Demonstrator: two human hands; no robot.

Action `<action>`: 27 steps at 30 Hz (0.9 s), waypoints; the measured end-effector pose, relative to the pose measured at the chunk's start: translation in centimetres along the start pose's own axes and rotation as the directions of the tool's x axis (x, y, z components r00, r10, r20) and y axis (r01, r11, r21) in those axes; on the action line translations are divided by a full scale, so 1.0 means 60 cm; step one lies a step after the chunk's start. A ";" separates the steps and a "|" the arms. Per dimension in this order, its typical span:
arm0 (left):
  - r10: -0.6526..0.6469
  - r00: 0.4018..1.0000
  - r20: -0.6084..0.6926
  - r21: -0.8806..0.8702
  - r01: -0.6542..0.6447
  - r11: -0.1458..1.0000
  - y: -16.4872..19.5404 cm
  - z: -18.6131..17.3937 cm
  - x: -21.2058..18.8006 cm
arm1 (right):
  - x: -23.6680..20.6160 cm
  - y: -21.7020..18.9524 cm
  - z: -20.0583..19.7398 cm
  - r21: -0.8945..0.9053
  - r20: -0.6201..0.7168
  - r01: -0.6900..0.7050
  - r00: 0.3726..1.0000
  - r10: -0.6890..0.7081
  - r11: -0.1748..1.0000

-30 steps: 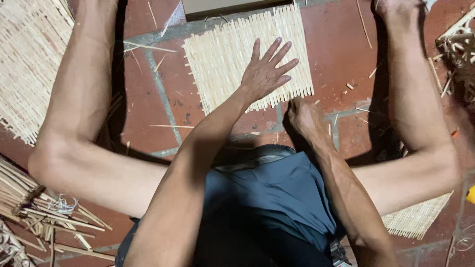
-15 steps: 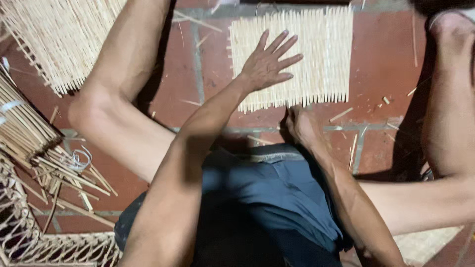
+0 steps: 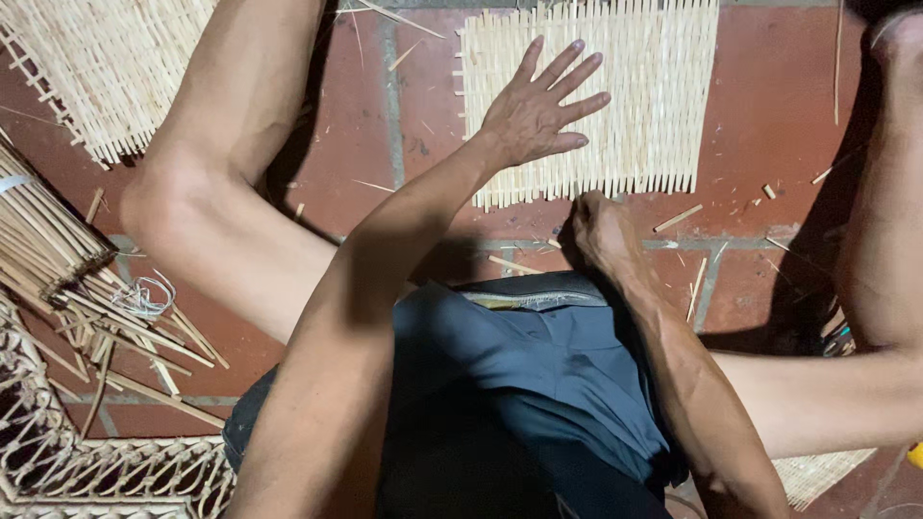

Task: The person weaves thin bamboo strips into a rectangular mat on a tiled floor. They apply glue to a cardboard backing using a roller, then press the woven mat onto the glued surface and stack it with other finished mats.

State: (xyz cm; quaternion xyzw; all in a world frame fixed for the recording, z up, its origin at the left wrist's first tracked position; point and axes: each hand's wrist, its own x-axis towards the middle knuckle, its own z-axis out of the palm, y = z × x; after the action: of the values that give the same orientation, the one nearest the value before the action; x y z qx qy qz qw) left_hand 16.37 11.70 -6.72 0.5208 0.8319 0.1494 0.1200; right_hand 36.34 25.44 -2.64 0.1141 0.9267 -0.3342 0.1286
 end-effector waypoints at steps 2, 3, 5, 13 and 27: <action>0.008 1.000 -0.011 0.024 -0.008 1.000 0.000 -0.002 0.000 | -0.002 -0.011 -0.018 -0.035 0.035 -0.026 0.999 0.028 0.999; 0.001 1.000 0.002 0.019 -0.001 1.000 -0.001 -0.003 0.001 | -0.002 -0.019 -0.028 -0.053 0.051 -0.033 0.998 0.036 0.998; -0.019 0.999 0.028 0.012 0.019 1.000 -0.002 -0.007 0.001 | -0.007 -0.036 -0.040 -0.174 0.060 -0.058 0.996 0.069 0.983; -0.016 0.999 0.038 0.002 0.015 1.000 -0.003 -0.016 -0.003 | 0.013 -0.070 0.049 -0.014 0.117 -0.023 0.993 0.024 1.000; 0.004 1.000 0.014 -0.020 -0.004 1.000 -0.006 0.002 -0.003 | -0.002 -0.073 0.068 0.015 0.080 -0.078 0.994 0.077 0.997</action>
State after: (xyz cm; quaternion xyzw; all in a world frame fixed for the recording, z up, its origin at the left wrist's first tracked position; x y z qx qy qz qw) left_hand 16.20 11.43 -6.94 0.5223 0.8284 0.1544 0.1308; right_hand 35.81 19.51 -3.06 0.1378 0.9127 -0.3417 0.1770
